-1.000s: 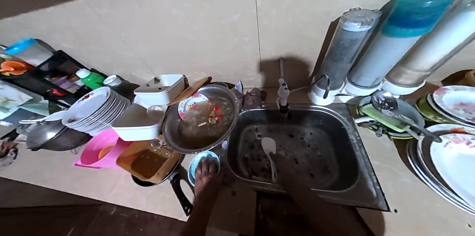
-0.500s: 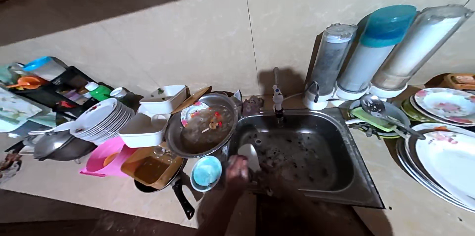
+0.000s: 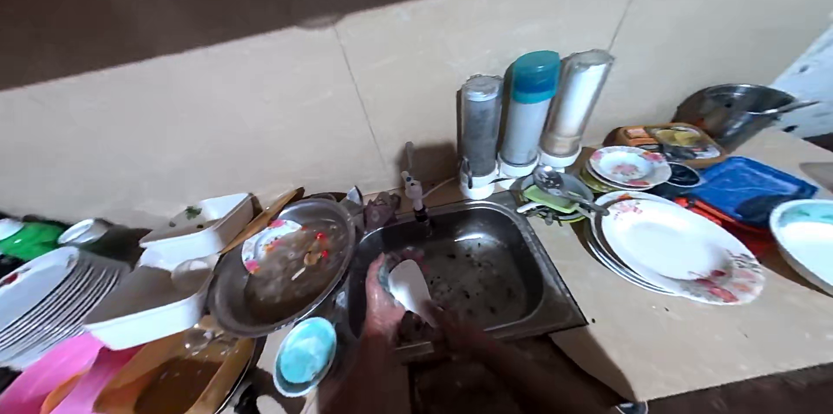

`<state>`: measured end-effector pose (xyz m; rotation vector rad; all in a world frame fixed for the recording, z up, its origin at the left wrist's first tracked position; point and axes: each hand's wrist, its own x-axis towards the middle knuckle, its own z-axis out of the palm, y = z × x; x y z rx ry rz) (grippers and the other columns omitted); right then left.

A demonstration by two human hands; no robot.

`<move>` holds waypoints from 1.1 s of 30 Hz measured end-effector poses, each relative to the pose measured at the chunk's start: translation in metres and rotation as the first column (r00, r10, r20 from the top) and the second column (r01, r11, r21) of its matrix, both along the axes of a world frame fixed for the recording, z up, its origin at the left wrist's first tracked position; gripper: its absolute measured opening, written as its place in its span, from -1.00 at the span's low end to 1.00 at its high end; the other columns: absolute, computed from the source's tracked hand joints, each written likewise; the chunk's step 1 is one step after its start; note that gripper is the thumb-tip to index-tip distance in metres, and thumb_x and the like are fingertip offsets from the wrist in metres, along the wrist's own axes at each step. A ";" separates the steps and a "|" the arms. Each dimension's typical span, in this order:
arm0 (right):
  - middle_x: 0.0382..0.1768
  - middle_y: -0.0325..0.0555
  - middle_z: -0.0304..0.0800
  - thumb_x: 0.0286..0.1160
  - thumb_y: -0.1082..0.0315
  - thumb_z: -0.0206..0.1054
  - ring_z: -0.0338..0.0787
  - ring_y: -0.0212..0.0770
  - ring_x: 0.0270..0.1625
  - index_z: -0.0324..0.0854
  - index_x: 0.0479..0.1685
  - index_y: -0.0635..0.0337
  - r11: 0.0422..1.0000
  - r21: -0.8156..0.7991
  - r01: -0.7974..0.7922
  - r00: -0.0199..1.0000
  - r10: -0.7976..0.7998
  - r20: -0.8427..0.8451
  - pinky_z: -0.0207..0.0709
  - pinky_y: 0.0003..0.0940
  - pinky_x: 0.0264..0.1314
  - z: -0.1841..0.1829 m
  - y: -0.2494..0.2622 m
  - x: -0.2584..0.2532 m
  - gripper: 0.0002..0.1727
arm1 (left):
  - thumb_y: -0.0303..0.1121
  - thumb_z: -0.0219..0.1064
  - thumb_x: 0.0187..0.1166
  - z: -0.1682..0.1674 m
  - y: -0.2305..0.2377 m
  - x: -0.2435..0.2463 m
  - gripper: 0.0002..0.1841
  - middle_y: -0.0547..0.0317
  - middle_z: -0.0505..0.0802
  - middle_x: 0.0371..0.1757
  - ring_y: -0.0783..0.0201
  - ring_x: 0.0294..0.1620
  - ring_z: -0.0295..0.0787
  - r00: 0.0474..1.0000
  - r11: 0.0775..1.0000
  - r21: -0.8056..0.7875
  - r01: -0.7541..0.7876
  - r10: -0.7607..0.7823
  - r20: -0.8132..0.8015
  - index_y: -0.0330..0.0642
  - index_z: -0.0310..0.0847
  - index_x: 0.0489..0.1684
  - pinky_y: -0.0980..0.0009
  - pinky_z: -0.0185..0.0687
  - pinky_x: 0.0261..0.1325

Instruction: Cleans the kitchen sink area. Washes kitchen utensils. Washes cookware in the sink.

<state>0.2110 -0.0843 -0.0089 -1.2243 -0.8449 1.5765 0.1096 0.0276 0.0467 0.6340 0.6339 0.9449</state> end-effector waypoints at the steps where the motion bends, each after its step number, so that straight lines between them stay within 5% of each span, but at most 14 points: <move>1: -0.69 -0.38 0.43 0.89 -0.09 -0.20 0.43 -0.45 -0.71 0.50 -0.08 0.12 1.000 0.014 -0.004 0.999 0.005 -0.035 0.39 -0.52 -0.65 -0.003 0.002 0.003 -0.48 | 0.05 -0.42 0.79 -0.007 -0.005 0.003 -0.39 0.02 0.92 -0.20 0.07 -0.13 0.93 0.988 0.990 -0.080 0.116 -0.107 0.109 -0.10 0.58 -0.13 0.15 0.87 -0.13; 4: -0.74 -0.39 0.42 0.87 -0.11 -0.13 0.39 -0.47 -0.76 0.53 -0.24 0.14 0.993 0.009 0.117 0.990 -0.116 -0.079 0.34 -0.55 -0.70 -0.001 0.005 0.001 -0.45 | 0.15 -0.59 0.75 -0.023 -0.015 0.016 -0.24 0.00 0.89 -0.17 0.13 -0.21 0.90 0.959 0.963 -0.091 0.254 -0.238 0.154 -0.15 0.56 0.06 0.31 0.83 -0.22; 6: -0.51 -0.25 0.60 0.84 -0.07 0.01 0.55 -0.42 -0.57 0.55 0.05 0.22 0.944 -0.016 0.329 0.942 -0.329 -0.069 0.51 -0.45 -0.51 0.002 0.009 -0.006 -0.51 | 0.11 -0.46 0.86 -0.009 -0.033 0.026 -0.33 -0.02 0.88 -0.14 0.15 -0.21 0.89 0.980 0.981 -0.074 0.181 -0.186 -0.068 -0.20 0.50 0.21 0.30 0.83 -0.20; 8: 0.08 0.05 0.74 0.86 0.03 0.01 0.77 -0.25 -0.05 0.32 0.61 0.28 0.894 0.040 0.447 0.886 -0.437 -0.153 0.70 -0.22 0.05 0.003 0.015 -0.007 -0.43 | 0.13 -0.40 0.88 -0.005 -0.048 0.034 -0.31 0.06 0.88 -0.20 0.26 -0.28 0.86 0.952 0.992 0.017 0.129 -0.119 -0.283 -0.27 0.52 0.25 0.34 0.82 -0.20; 12: 0.22 0.21 0.67 0.90 0.13 -0.08 0.73 -0.19 0.12 0.23 0.62 0.45 0.783 0.050 0.620 0.778 -0.604 -0.174 0.64 -0.21 0.22 0.003 0.017 -0.024 -0.43 | -0.13 -0.12 0.91 0.004 -0.058 0.031 -0.49 -0.06 0.76 0.21 0.33 0.14 0.69 0.747 0.892 0.333 0.307 -0.009 -0.665 -0.38 0.42 0.54 0.31 0.59 0.32; 14: 0.36 0.23 0.55 0.86 0.33 -0.14 0.66 -0.22 0.29 0.09 0.67 0.47 0.772 0.053 0.633 0.761 -0.608 -0.227 0.57 -0.29 0.37 0.002 0.011 -0.036 -0.48 | -0.16 0.18 0.80 0.000 -0.054 0.035 -0.57 -0.06 0.83 0.03 0.26 0.02 0.76 0.640 0.836 0.417 0.357 0.106 -0.761 -0.38 0.60 0.32 0.23 0.65 0.23; 16: 0.26 0.19 0.61 0.89 0.38 -0.24 0.67 -0.23 0.21 0.24 0.58 0.48 0.781 -0.031 0.623 0.749 -0.608 -0.263 0.56 -0.31 0.31 0.005 0.010 -0.043 -0.54 | -0.14 0.29 0.74 -0.003 -0.047 0.037 -0.58 -0.17 0.85 0.04 0.11 0.11 0.80 0.550 0.820 0.441 0.364 0.193 -0.812 -0.40 0.69 0.20 0.11 0.64 0.32; 19: 0.05 -0.03 0.64 0.92 0.03 -0.53 0.68 -0.34 0.01 0.28 0.51 0.33 0.768 -0.081 0.635 0.684 -0.608 -0.402 0.61 -0.36 0.08 0.009 0.016 -0.044 -0.34 | -0.12 0.24 0.77 0.007 -0.039 0.036 -0.50 -0.38 0.79 0.25 -0.14 0.39 0.71 0.374 0.785 0.459 0.417 0.311 -0.873 -0.49 0.63 0.31 -0.02 0.47 0.57; 22: 0.19 0.03 0.68 0.84 -0.18 -0.57 0.72 -0.28 0.15 0.27 0.58 0.33 0.810 -0.009 0.586 0.742 -0.541 -0.397 0.64 -0.29 0.20 0.009 0.019 -0.037 -0.17 | -0.26 0.26 0.73 -0.001 -0.035 0.033 -0.59 -0.44 0.81 0.21 -0.31 0.34 0.75 0.284 0.565 0.635 0.527 0.587 -0.758 -0.51 0.68 0.25 -0.13 0.55 0.47; 23: 0.08 0.03 0.71 0.89 -0.11 -0.49 0.74 -0.27 0.07 0.37 0.47 0.34 0.801 -0.023 0.599 0.741 -0.565 -0.363 0.65 -0.28 0.13 0.006 0.023 -0.037 -0.24 | -0.32 0.28 0.68 -0.005 -0.035 0.033 -0.59 -0.45 0.78 0.29 -0.34 0.40 0.69 0.261 0.492 0.636 0.595 0.630 -0.731 -0.49 0.66 0.31 -0.16 0.49 0.51; 25: 0.23 0.10 0.64 0.92 0.11 -0.42 0.67 -0.25 0.22 0.31 0.54 0.42 0.837 0.023 0.546 0.798 -0.512 -0.319 0.58 -0.29 0.31 -0.006 0.023 -0.032 -0.38 | -0.31 0.24 0.69 0.005 -0.035 0.032 -0.53 -0.40 0.69 0.45 -0.32 0.53 0.56 0.125 0.450 0.477 0.755 0.615 -0.779 -0.37 0.56 0.51 -0.19 0.38 0.59; 28: 0.09 0.04 0.68 0.90 0.33 -0.26 0.73 -0.27 0.07 0.39 0.42 0.43 0.855 -0.014 0.518 0.809 -0.495 -0.318 0.66 -0.30 0.15 0.000 0.024 -0.025 -0.55 | -0.04 0.14 0.74 0.031 -0.026 0.039 -0.47 -0.25 0.79 0.31 -0.20 0.33 0.76 -0.154 0.522 0.180 0.834 0.532 -0.832 -0.21 0.55 0.51 -0.17 0.62 0.32; 30: 0.02 0.02 0.68 0.92 0.30 -0.30 0.74 -0.24 -0.02 0.35 0.41 0.39 0.853 -0.044 0.521 0.780 -0.496 -0.381 0.68 -0.26 -0.01 0.008 0.031 -0.021 -0.57 | -0.08 0.18 0.72 0.040 -0.024 0.043 -0.47 -0.33 0.79 0.28 -0.26 0.31 0.76 -0.112 0.525 0.203 0.827 0.507 -0.854 -0.31 0.56 0.48 -0.19 0.60 0.31; 33: 0.04 -0.07 0.70 0.94 0.19 -0.35 0.72 -0.33 0.05 0.38 0.42 0.30 0.833 0.054 0.550 0.719 -0.441 -0.537 0.65 -0.34 0.13 0.004 0.040 -0.009 -0.51 | -0.30 0.30 0.66 0.019 -0.038 0.040 -0.64 -0.39 0.85 0.07 -0.29 0.13 0.84 0.247 0.350 0.558 0.752 0.635 -0.732 -0.45 0.73 0.18 -0.16 0.70 0.23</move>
